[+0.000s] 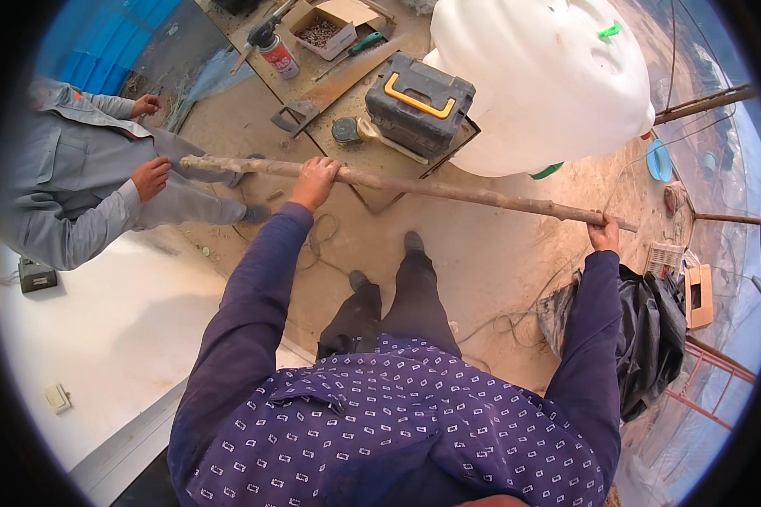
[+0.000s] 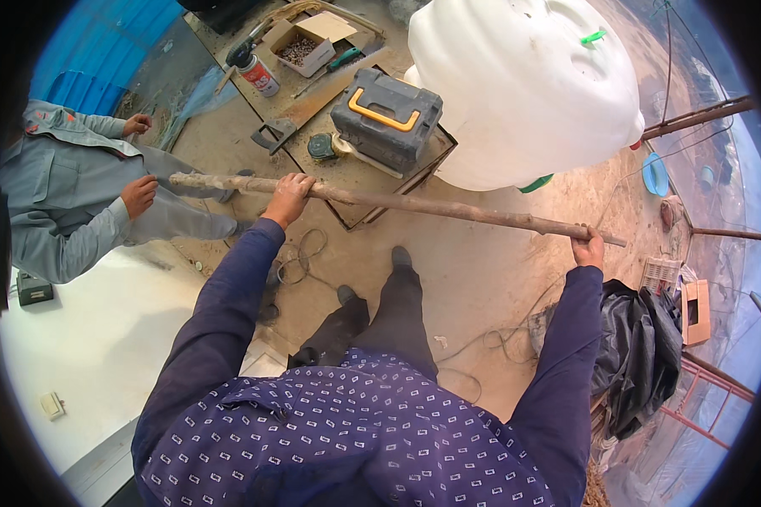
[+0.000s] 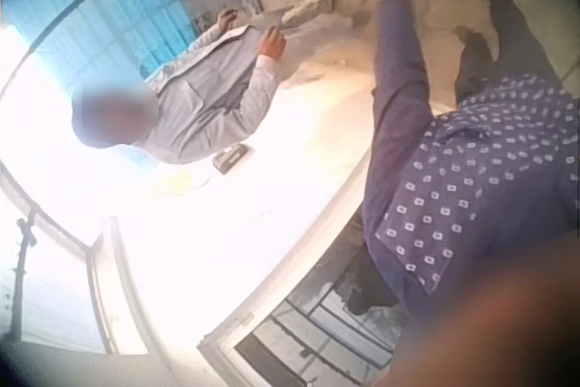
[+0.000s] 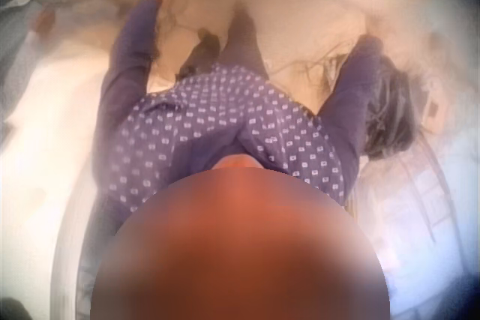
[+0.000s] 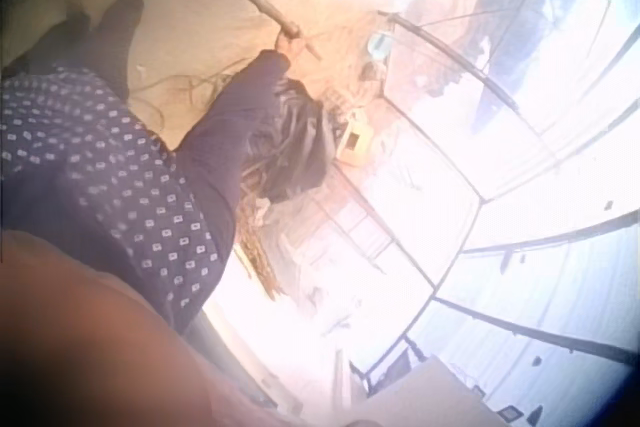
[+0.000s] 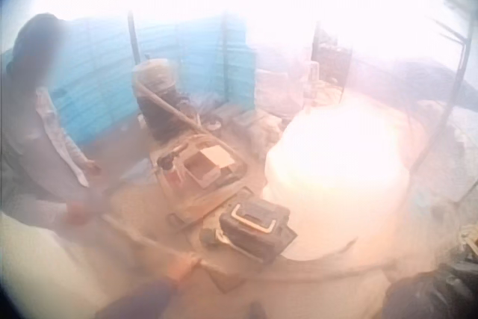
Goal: The person uses a cordless drill to fasten a metal strip to a blue corrugated wall, then measures the distance between walls with a tape measure. They retrieve a wooden pole from a vehicle, saw it to length, and measure it again before handing it to another person.
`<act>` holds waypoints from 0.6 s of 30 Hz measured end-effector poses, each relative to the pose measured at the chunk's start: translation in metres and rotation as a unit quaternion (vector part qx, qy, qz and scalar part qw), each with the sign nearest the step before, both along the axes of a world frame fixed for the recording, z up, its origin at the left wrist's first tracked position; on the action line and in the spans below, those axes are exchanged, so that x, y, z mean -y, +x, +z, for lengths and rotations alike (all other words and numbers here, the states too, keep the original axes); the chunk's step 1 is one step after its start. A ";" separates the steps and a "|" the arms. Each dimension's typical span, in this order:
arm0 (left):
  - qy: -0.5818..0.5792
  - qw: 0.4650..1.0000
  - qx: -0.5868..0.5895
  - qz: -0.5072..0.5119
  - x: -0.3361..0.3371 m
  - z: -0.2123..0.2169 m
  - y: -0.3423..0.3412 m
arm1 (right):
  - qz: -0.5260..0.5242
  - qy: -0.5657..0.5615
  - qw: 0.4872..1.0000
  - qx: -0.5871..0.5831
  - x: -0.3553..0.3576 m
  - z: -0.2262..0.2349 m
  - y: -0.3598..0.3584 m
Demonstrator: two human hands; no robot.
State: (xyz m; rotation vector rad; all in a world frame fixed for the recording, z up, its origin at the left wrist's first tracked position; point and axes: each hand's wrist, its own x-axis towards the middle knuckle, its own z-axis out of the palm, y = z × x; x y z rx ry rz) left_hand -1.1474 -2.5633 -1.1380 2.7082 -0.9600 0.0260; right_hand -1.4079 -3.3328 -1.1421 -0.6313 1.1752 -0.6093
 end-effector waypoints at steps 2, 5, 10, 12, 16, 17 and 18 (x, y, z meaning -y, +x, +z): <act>0.094 0.995 -0.019 0.036 -0.002 -0.002 0.012 | 0.043 0.067 0.997 0.018 -0.014 -0.036 0.012; 0.085 0.996 0.003 0.007 0.000 0.002 0.018 | 0.056 0.048 0.997 0.034 -0.024 -0.069 0.029; 0.126 0.992 0.017 0.007 0.024 0.017 0.017 | 0.018 0.078 0.996 -0.029 -0.017 -0.092 0.040; 0.127 0.992 0.004 0.008 0.037 0.019 0.014 | 0.021 0.043 0.999 -0.025 -0.009 -0.091 0.039; 0.117 0.993 -0.004 -0.007 0.058 0.017 0.009 | 0.020 0.000 0.998 -0.058 0.005 -0.078 0.035; 0.119 0.993 0.010 -0.011 0.061 0.017 0.007 | 0.034 0.008 0.998 -0.051 0.006 -0.075 0.036; 0.119 0.992 0.029 -0.019 0.064 0.018 0.005 | 0.049 0.018 0.998 -0.045 0.007 -0.073 0.038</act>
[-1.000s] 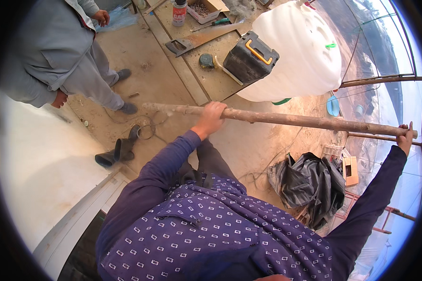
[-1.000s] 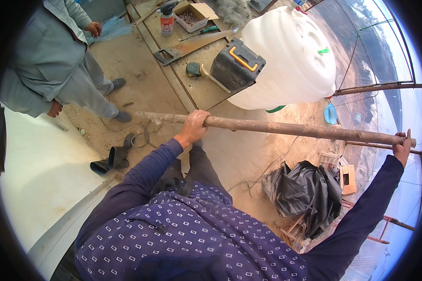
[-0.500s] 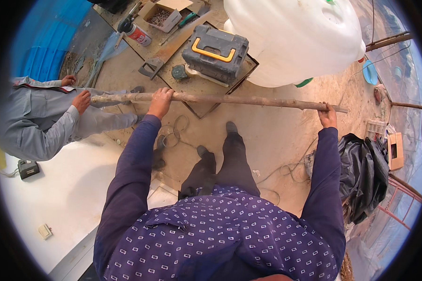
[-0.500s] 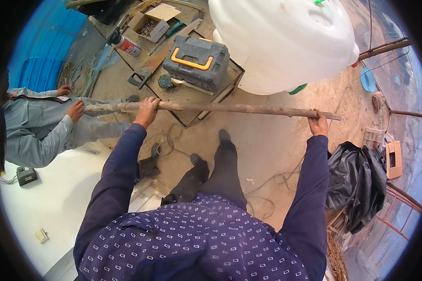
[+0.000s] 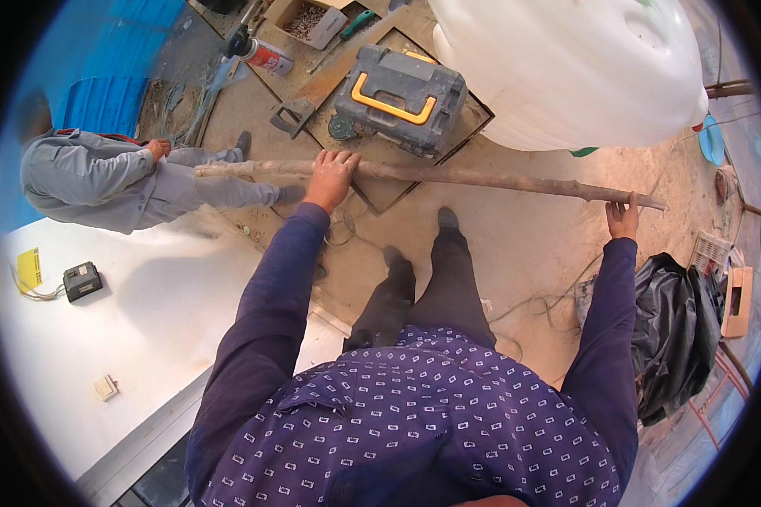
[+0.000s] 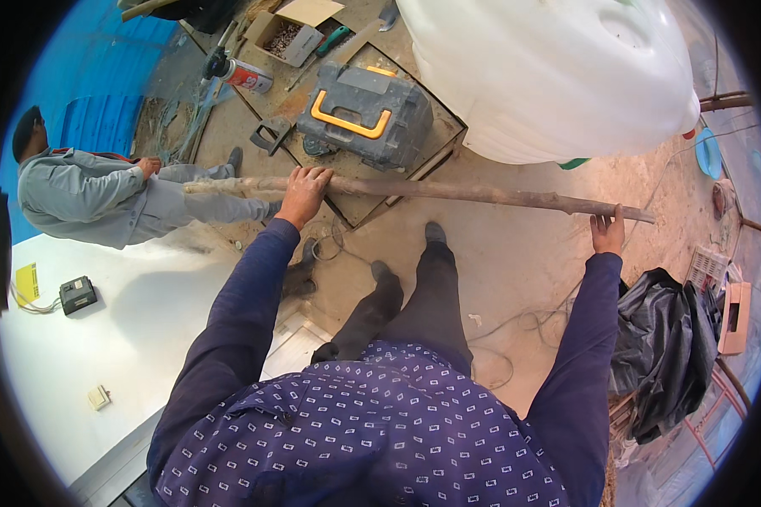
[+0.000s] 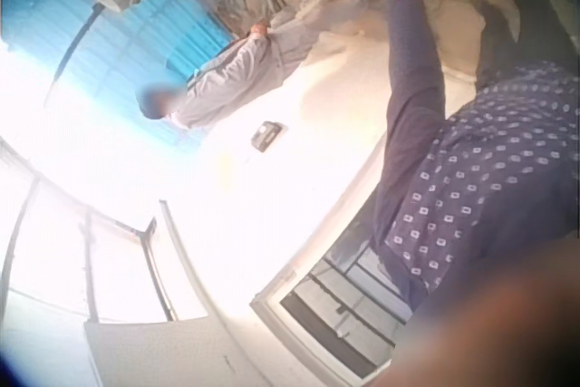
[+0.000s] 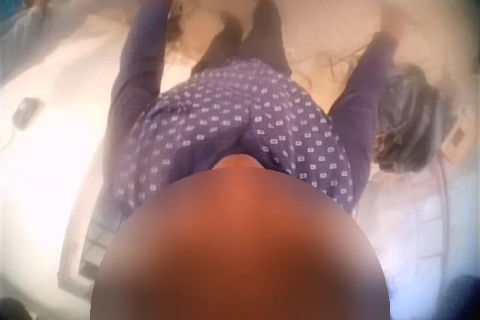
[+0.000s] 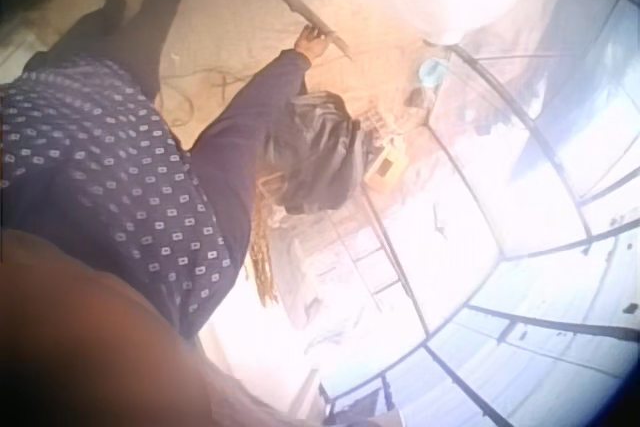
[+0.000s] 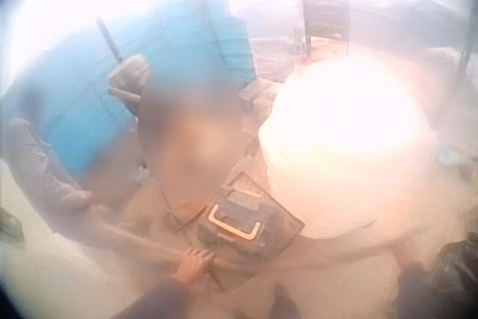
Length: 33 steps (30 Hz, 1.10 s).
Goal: The person uses a cordless drill to fasten a metal strip to a blue corrugated wall, then measures the distance between walls with a tape measure. They retrieve a wooden pole from a vehicle, saw it to length, and measure it again before handing it to another person.
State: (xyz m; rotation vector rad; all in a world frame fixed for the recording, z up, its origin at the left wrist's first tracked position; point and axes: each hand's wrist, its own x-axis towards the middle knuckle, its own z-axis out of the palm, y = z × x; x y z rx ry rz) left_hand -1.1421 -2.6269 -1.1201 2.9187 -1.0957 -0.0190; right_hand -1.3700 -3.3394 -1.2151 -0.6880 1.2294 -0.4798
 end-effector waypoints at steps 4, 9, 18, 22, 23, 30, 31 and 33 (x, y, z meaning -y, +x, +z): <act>0.035 0.998 -0.043 0.037 0.004 0.001 -0.003 | 0.009 0.031 0.999 0.037 -0.004 -0.004 0.014; 0.045 0.992 -0.102 0.067 0.014 0.002 -0.006 | 0.020 0.006 0.999 0.038 -0.009 -0.005 0.017; -0.012 0.989 -0.111 0.101 0.014 0.026 -0.004 | 0.071 0.003 0.997 -0.027 -0.044 0.010 0.030; -0.155 0.975 0.022 0.161 0.011 0.030 0.030 | 0.078 -0.006 0.996 -0.032 -0.057 0.008 0.036; -0.125 0.981 0.017 0.147 0.011 0.028 0.040 | 0.075 -0.011 0.997 -0.026 -0.061 0.009 0.038; -0.043 0.990 -0.054 0.122 0.013 -0.006 0.076 | 0.089 -0.017 0.995 -0.030 -0.092 0.042 0.038; -0.051 0.990 -0.050 0.122 0.012 -0.010 0.077 | 0.082 -0.022 0.996 -0.035 -0.096 0.045 0.037; -0.056 0.990 -0.013 0.126 0.007 -0.012 0.077 | 0.065 -0.045 0.996 -0.051 -0.101 0.049 0.029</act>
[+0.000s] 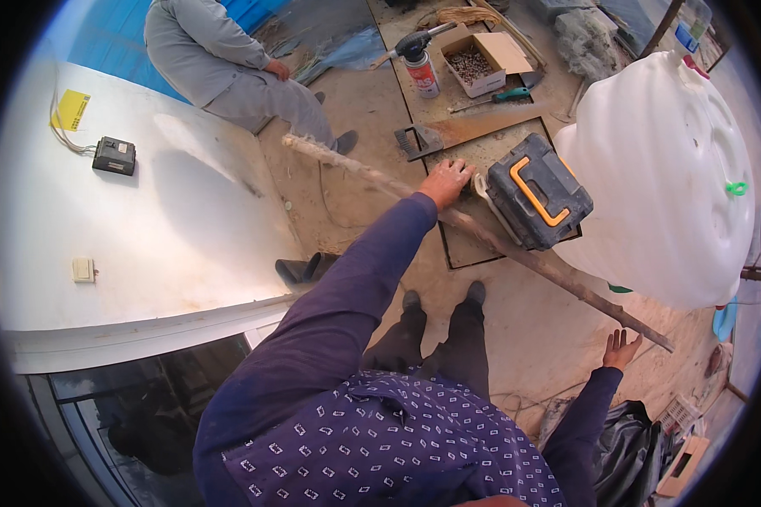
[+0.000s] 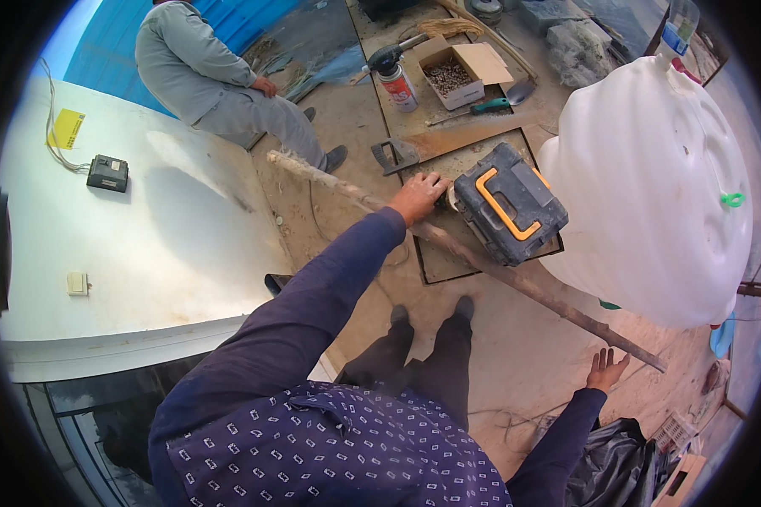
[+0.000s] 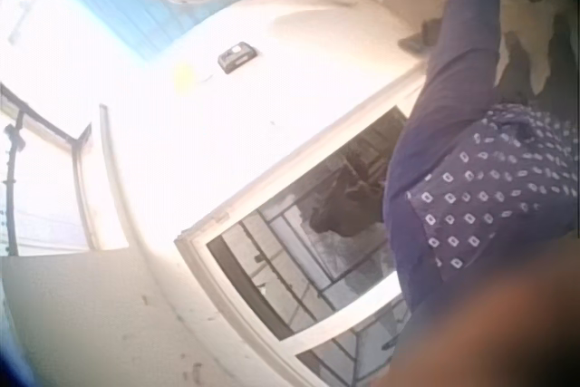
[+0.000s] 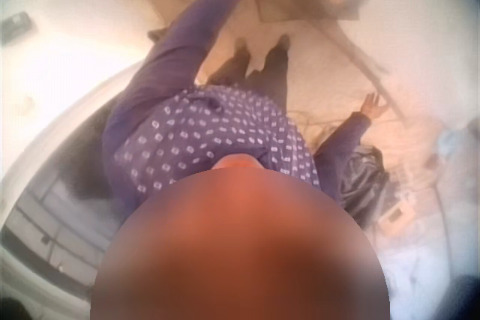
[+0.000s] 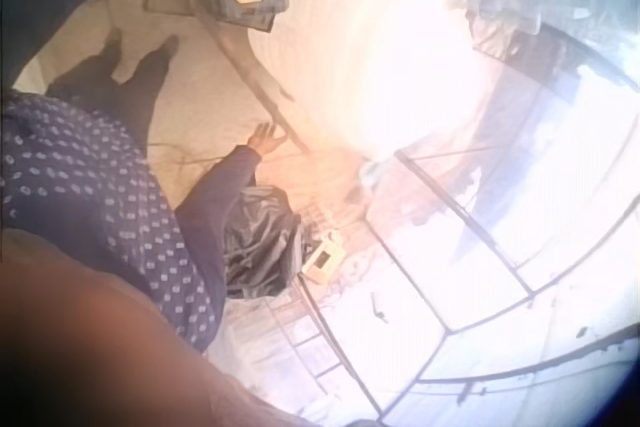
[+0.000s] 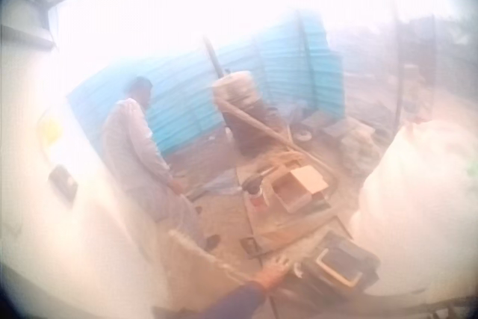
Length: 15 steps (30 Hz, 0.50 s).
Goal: The person uses a cordless drill to fasten a metal strip to a blue corrugated wall, then measures the distance between walls with a tape measure. They retrieve a wooden pole from a vehicle, saw it to length, and measure it again before handing it to another person.
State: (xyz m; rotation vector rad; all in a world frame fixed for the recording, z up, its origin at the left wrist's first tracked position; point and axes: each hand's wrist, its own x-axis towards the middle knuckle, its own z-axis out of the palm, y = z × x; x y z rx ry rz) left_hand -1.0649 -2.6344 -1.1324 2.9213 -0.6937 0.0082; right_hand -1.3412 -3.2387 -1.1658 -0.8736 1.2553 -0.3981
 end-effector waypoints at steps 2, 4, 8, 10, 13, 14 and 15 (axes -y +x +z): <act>0.006 0.999 0.008 0.046 -0.008 0.007 -0.001 | -0.008 -0.009 1.000 -0.011 -0.004 0.002 -0.012; -0.014 0.999 -0.003 0.051 -0.019 0.023 -0.006 | -0.041 -0.048 0.997 -0.040 -0.017 0.007 -0.029; -0.178 0.972 -0.035 0.148 -0.039 0.072 -0.055 | -0.010 -0.188 0.981 -0.035 -0.103 0.036 -0.050; -0.238 0.948 -0.138 0.161 -0.045 0.093 -0.105 | 0.187 -0.146 0.967 0.094 -0.196 0.056 -0.049; -0.394 0.790 -0.443 0.157 -0.037 0.098 -0.193 | 0.503 0.015 0.853 0.137 -0.342 0.086 -0.046; -0.438 0.713 -0.522 0.166 -0.031 0.094 -0.220 | 0.516 0.053 0.844 0.137 -0.384 0.092 -0.046; -0.448 0.672 -0.565 0.168 -0.025 0.088 -0.243 | 0.484 0.117 0.858 0.128 -0.416 0.096 -0.046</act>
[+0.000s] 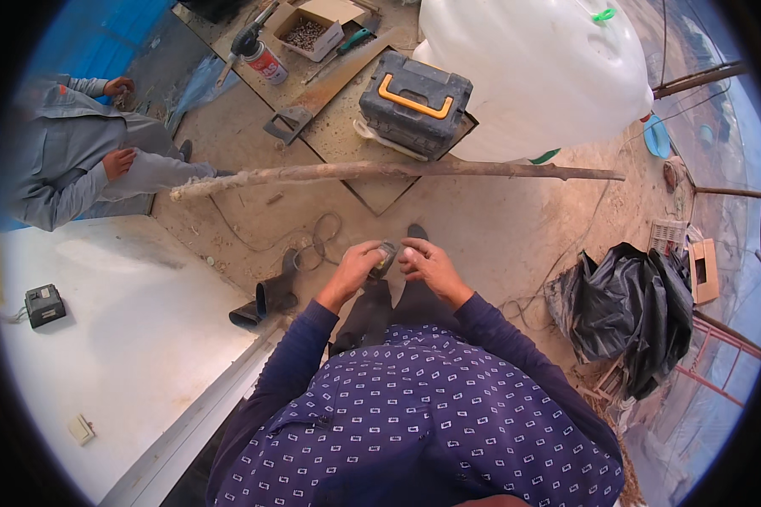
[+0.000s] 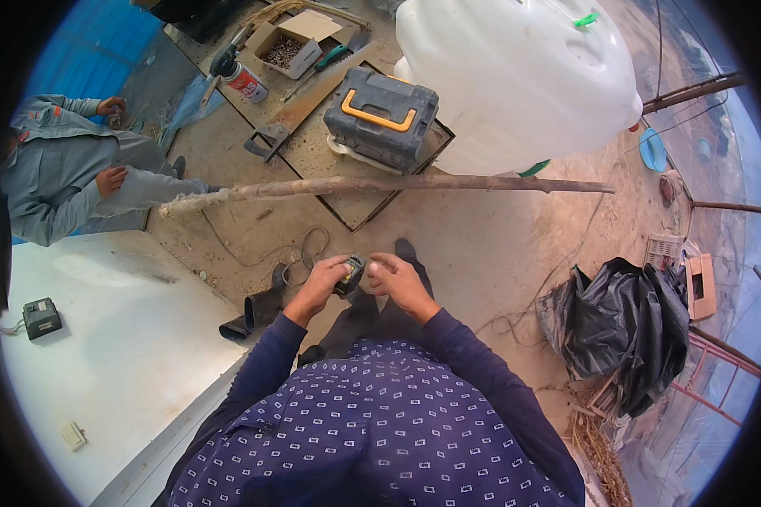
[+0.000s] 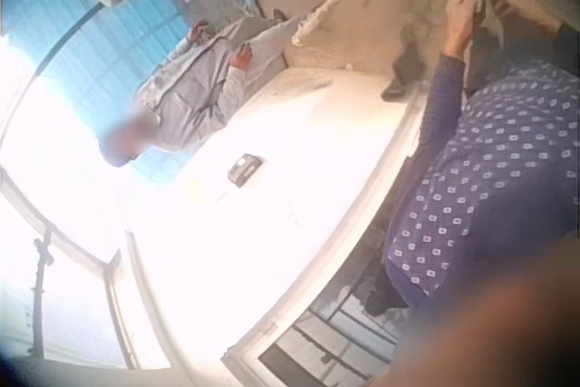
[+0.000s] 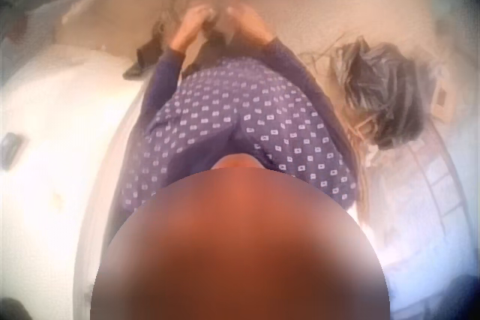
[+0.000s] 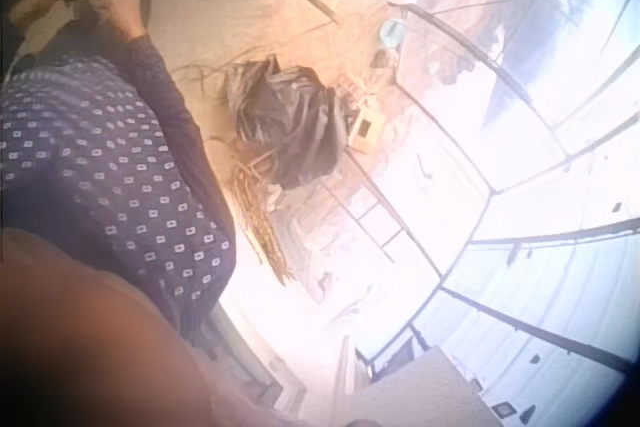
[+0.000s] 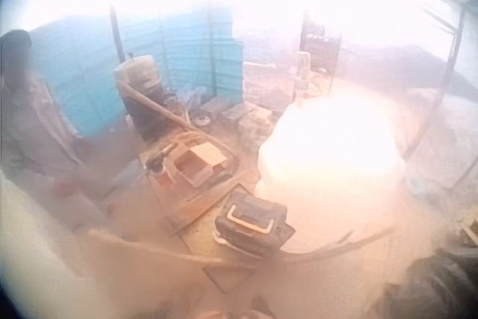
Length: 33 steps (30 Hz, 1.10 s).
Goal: The person uses a cordless drill to fasten a metal strip to a blue corrugated wall, then measures the distance between walls with a tape measure. They retrieve a wooden pole from a vehicle, saw it to length, and measure it again before handing it to another person.
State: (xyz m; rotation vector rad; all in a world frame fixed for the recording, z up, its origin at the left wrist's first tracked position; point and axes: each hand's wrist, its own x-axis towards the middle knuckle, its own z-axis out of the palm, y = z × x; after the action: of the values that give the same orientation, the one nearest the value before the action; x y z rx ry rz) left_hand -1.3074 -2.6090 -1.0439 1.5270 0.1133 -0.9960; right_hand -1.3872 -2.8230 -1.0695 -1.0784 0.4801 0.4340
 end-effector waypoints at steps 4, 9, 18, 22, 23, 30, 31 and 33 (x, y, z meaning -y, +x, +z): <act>0.156 0.963 0.190 -0.107 0.013 -0.019 -0.047 | -0.067 0.012 0.984 -0.165 -0.033 0.001 -0.026; 0.111 0.932 0.284 -0.196 0.028 -0.002 -0.066 | -0.125 0.035 0.979 -0.156 -0.025 -0.006 -0.068; 0.307 0.837 0.325 -0.315 0.034 0.039 -0.004 | -0.463 0.067 0.883 0.045 0.147 -0.028 -0.041; 0.354 0.826 0.288 -0.330 0.024 0.061 0.060 | -0.613 -0.124 0.780 0.015 0.403 -0.043 -0.032; 0.290 0.853 0.319 -0.294 0.033 0.063 0.073 | -0.613 -0.145 0.776 0.008 0.455 -0.049 -0.030; 0.276 0.817 0.378 -0.338 0.172 0.056 0.106 | -0.597 -0.311 0.736 -0.073 0.645 -0.100 -0.004; 0.275 0.813 0.389 -0.333 0.189 0.057 0.104 | -0.587 -0.332 0.732 -0.098 0.657 -0.104 -0.004; 0.261 0.816 0.404 -0.320 0.214 0.058 0.100 | -0.583 -0.272 0.760 -0.095 0.672 -0.113 -0.001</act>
State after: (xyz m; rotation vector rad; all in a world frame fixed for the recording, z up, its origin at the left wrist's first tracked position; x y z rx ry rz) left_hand -1.2070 -2.8233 -0.9859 2.4772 -0.8522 -0.7452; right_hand -1.3877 -3.4952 -1.1823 -1.0602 1.3979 -0.7744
